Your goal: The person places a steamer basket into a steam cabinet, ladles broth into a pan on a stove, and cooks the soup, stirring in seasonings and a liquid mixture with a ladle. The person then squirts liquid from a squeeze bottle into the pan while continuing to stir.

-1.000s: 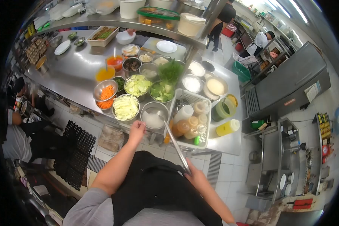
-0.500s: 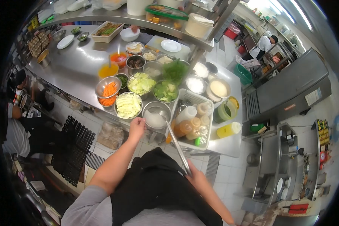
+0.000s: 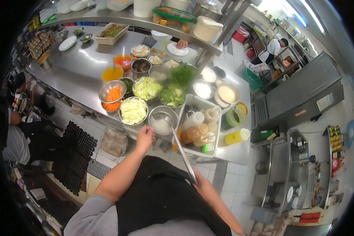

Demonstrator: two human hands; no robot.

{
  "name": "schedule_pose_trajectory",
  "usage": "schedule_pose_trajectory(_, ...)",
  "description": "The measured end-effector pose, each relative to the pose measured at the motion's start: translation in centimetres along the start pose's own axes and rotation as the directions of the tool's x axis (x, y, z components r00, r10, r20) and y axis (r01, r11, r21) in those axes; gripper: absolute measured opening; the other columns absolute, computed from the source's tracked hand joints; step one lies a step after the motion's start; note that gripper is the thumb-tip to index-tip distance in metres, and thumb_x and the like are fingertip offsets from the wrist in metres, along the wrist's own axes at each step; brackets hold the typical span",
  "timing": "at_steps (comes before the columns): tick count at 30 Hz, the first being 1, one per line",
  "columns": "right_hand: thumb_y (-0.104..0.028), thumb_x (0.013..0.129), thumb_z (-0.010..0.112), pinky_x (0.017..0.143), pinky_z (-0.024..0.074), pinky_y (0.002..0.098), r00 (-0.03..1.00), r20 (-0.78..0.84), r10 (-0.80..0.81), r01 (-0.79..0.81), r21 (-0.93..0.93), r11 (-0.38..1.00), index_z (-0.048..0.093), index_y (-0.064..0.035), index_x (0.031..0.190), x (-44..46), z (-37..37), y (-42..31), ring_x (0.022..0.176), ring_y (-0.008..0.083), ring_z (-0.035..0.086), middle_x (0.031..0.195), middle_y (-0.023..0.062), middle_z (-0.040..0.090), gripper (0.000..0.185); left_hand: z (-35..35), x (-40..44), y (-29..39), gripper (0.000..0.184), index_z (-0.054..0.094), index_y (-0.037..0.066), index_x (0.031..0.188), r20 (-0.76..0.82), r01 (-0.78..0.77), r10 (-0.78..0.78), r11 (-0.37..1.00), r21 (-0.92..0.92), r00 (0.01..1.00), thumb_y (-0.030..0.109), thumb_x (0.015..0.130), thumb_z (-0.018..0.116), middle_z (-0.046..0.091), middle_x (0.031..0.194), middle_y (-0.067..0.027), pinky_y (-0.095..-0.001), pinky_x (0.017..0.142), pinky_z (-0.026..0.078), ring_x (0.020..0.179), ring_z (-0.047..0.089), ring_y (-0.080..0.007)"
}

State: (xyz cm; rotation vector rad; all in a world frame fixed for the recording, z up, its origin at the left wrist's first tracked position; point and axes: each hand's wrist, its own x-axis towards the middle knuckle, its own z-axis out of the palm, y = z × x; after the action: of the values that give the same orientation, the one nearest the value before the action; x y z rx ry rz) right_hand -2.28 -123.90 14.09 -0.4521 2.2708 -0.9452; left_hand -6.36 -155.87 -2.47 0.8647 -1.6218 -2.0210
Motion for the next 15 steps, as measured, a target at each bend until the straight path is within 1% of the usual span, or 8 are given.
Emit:
schedule_pose_trajectory(2,-0.012,0.09,0.067,0.108,0.0417,0.0375,0.998,-0.032,-0.054,0.055,0.039,0.998,0.037,-0.006,0.152,0.9,0.9,3.6,0.135,0.0362,0.051,0.139,0.0261,0.056,0.069,-0.1,0.1,0.8,0.023,0.061,0.001,0.086,-0.095,0.074,-0.076,0.997,-0.028,0.993,0.021,0.098,0.064,0.062,0.067,-0.0041,-0.0287,0.056,0.047,0.058,0.058,-0.0127)
schedule_pose_trajectory(4,-0.011,0.091,0.066,0.108,0.0417,0.0374,0.993,-0.062,-0.096,0.101,0.076,0.992,0.037,-0.0062,0.152,1.3,0.8,4.0,0.135,0.0357,0.051,0.139,0.026,0.056,0.069,0.0,-0.3,0.1,0.023,0.061,0.001,0.086,-0.034,0.074,-0.071,0.995,0.074,0.997,0.021,0.098,0.064,0.063,0.069,-0.0043,-0.0284,0.056,0.048,0.059,0.058,-0.0125)
schedule_pose_trajectory(6,-0.005,0.095,0.066,0.109,0.0368,0.028,0.993,0.009,0.12,-0.12,-0.031,0.992,0.036,-0.0015,0.153,1.6,0.2,1.2,0.132,0.0174,0.049,0.145,0.0154,0.053,0.066,0.0,-0.7,-0.4,0.023,0.061,0.001,0.087,0.034,0.071,-0.078,0.981,0.183,0.996,0.021,0.098,0.064,0.064,0.07,-0.0045,-0.0281,0.056,0.048,0.06,0.059,-0.0123)
schedule_pose_trajectory(7,-0.005,0.095,0.066,0.109,0.0368,0.028,0.993,0.009,0.121,-0.121,-0.029,0.992,0.036,-0.0015,0.153,1.5,0.3,1.3,0.132,0.0174,0.049,0.145,0.0154,0.053,0.066,0.2,-0.8,-0.4,0.023,0.062,0.001,0.087,0.062,0.059,-0.068,0.988,0.139,0.996,0.022,0.098,0.064,0.064,0.072,-0.0048,-0.0284,0.056,0.048,0.061,0.059,-0.0123)
schedule_pose_trajectory(9,-0.002,0.094,0.066,0.108,0.0371,0.0269,0.998,0.013,-0.055,0.055,-0.016,0.998,0.035,-0.0025,0.154,1.3,0.7,1.9,0.131,0.0162,0.05,0.145,0.0137,0.053,0.067,0.1,-0.3,-0.8,0.023,0.062,0.001,0.088,0.088,0.048,-0.056,0.994,0.096,0.995,0.022,0.098,0.064,0.065,0.073,-0.0052,-0.0287,0.056,0.048,0.061,0.06,-0.0123)
schedule_pose_trajectory(10,-0.002,0.094,0.066,0.108,0.0371,0.0269,0.998,0.016,-0.054,0.054,-0.017,0.998,0.035,-0.0025,0.154,1.1,0.8,2.2,0.131,0.0162,0.05,0.145,0.0137,0.053,0.067,0.0,0.2,-1.3,0.023,0.062,0.001,0.087,0.053,0.043,-0.046,0.997,0.056,0.998,0.022,0.098,0.064,0.065,0.073,-0.0054,-0.029,0.056,0.048,0.061,0.06,-0.0124)
schedule_pose_trajectory(12,-0.007,0.09,0.066,0.107,0.0423,0.0373,0.998,0.0,-0.066,0.066,0.032,0.997,0.036,-0.0076,0.153,0.6,1.0,2.9,0.134,0.0374,0.05,0.14,0.0258,0.055,0.069,-0.3,0.5,-0.8,0.023,0.062,0.001,0.087,0.017,0.037,-0.037,0.999,0.014,0.999,0.022,0.098,0.064,0.065,0.073,-0.0057,-0.0293,0.056,0.048,0.06,0.06,-0.0125)
schedule_pose_trajectory(15,-0.006,0.09,0.065,0.106,0.0427,0.0371,0.994,-0.026,-0.107,0.108,0.041,0.993,0.035,-0.0087,0.154,0.8,1.0,3.9,0.134,0.0384,0.05,0.139,0.0263,0.055,0.07,-0.6,0.7,-1.1,0.024,0.062,0.001,0.086,-0.118,0.076,-0.083,0.995,-0.065,0.99,0.023,0.096,0.066,0.066,0.076,-0.0073,-0.0322,0.06,0.05,0.063,0.061,-0.0161)
